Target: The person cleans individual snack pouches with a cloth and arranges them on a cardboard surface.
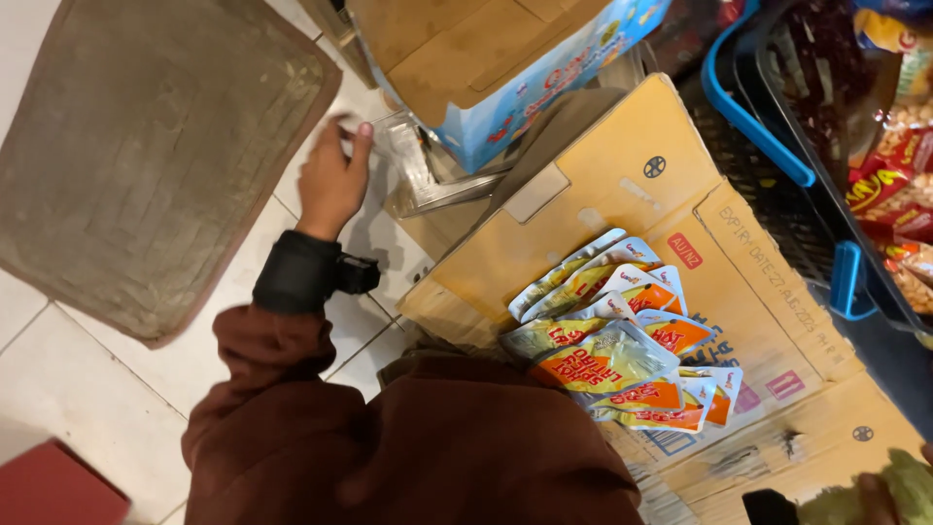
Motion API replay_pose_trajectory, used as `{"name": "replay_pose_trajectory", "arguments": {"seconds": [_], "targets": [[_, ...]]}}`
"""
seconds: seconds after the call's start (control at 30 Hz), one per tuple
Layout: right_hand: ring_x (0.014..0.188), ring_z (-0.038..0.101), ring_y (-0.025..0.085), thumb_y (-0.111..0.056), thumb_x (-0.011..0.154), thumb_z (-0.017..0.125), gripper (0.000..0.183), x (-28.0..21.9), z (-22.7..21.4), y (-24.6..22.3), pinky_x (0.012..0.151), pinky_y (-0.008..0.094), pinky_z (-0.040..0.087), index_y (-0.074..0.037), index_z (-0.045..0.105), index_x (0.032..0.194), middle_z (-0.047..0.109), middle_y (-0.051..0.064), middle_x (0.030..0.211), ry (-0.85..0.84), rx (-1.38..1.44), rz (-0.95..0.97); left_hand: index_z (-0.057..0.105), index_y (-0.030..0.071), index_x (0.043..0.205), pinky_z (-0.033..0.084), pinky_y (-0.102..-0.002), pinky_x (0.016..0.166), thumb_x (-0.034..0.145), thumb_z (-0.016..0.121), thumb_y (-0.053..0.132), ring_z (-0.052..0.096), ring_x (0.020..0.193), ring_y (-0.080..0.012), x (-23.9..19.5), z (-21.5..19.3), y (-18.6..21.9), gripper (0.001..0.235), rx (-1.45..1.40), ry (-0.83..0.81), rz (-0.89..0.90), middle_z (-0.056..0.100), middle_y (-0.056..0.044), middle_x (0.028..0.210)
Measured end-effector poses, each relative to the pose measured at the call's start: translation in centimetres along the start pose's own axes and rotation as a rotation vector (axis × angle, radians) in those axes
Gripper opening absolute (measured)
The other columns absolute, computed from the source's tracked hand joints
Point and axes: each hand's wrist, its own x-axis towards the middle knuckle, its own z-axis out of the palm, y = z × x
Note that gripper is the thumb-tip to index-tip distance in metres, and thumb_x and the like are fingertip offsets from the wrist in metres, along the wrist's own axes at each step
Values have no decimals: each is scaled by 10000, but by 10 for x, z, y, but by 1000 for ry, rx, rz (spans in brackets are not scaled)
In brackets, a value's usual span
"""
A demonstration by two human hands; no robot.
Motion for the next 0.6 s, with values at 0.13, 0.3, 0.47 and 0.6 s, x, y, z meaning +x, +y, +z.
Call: {"name": "replay_pose_trajectory", "arguments": {"seconds": [0.13, 0.3, 0.47, 0.6], "targets": [[1134, 601, 313, 94, 941, 753, 613, -33, 52, -88, 1203, 426, 408, 118, 445, 1470, 569, 168, 1194, 10, -294, -141, 486, 55, 1460, 557, -348, 757, 1103, 660, 269, 693, 943, -196, -17, -32, 42, 451, -197, 150, 377, 571, -146, 1300], [1143, 624, 331, 24, 963, 782, 561, -23, 99, -265, 1071, 415, 495, 40, 484, 1437, 639, 191, 1213, 13, -190, 75, 572, 95, 1356, 565, -321, 739, 1013, 702, 252, 686, 923, -155, -42, -48, 93, 399, -266, -261, 458, 692, -66, 1206], [1051, 694, 321, -119, 930, 785, 707, -42, 108, -287, 939, 424, 550, 51, 411, 1505, 684, 189, 1136, 178, -117, 473, 505, 62, 1420, 554, -328, 716, 894, 786, 269, 671, 847, -178, -52, -22, 107, 632, -287, -608, 682, 715, -85, 1110], [1104, 672, 365, -129, 910, 881, 829, -63, 115, -263, 931, 454, 530, 21, 429, 1588, 678, 269, 1233, 231, -417, 758, 483, 124, 1441, 512, -344, 617, 898, 742, 218, 607, 632, -220, -59, -11, 109, 609, -110, -784, 384, 681, -126, 891]]}}
